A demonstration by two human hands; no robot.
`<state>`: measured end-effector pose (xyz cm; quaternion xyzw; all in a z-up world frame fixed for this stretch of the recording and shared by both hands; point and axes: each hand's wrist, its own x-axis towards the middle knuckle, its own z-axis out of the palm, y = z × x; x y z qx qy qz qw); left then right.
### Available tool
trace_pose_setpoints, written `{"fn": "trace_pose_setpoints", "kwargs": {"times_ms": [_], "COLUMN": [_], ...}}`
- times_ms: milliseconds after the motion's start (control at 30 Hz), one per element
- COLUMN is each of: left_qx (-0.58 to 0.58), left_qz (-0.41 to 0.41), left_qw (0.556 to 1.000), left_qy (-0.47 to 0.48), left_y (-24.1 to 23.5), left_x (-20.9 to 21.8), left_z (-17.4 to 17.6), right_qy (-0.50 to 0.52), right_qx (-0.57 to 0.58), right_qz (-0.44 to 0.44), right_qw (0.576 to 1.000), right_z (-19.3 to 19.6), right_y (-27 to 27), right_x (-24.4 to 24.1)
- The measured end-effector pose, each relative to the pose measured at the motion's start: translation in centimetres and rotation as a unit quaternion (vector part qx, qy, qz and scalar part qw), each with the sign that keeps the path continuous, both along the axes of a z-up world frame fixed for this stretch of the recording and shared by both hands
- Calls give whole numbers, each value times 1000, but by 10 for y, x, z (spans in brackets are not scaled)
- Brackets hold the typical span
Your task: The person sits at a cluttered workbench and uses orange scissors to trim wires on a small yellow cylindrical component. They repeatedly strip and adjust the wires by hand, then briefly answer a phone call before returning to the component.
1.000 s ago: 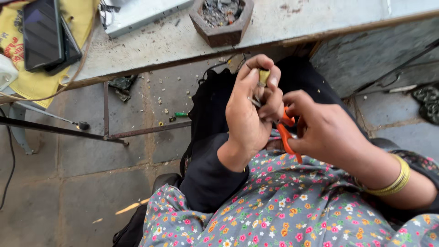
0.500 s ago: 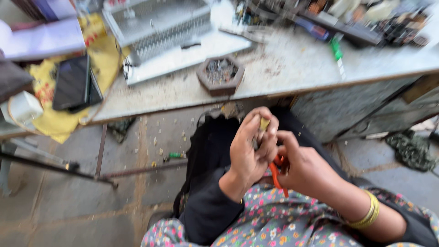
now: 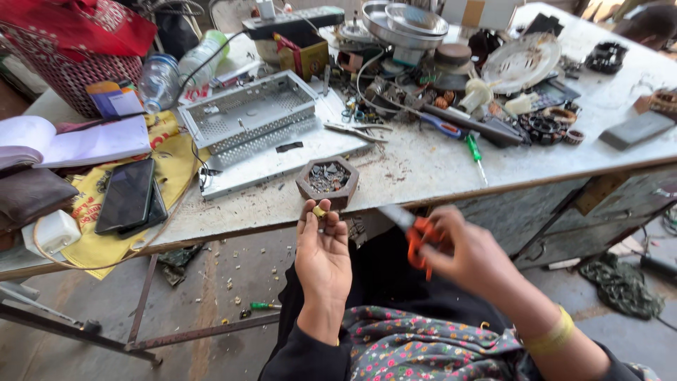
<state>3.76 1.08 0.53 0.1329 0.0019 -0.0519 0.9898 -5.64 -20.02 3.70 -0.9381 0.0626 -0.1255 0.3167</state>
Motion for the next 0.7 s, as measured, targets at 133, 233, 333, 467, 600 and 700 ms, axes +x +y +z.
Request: {"fn": "trace_pose_setpoints", "kwargs": {"times_ms": [133,233,333,467,600,700], "left_qx": [-8,10,36,105,185,179], "left_qz": [-63,-116,-133,-127,-132,-174], "left_qw": [997,992,987,978,964,948], "left_qy": [-46,-50,-79,-125,-135,-197], "left_y": [-11,-22,-21,-18,-27,-33], "left_x": [-12,-16,-23,-21,-23,-28], "left_z": [-2,-6,-16,-15,-22,-30], "right_qy": [-112,-119,-103,-244,-222,-236], "right_qx": [-128,-230,-278,-154,61,19], "right_qz": [-72,-97,-103,-5,148,175], "right_qw": [983,961,949,957,962,956], "right_z": [-13,-21,-29,-6,1,5], "right_y": [-50,-84,-94,-63,-9,14], "right_x": [69,122,133,106,46,7]}}
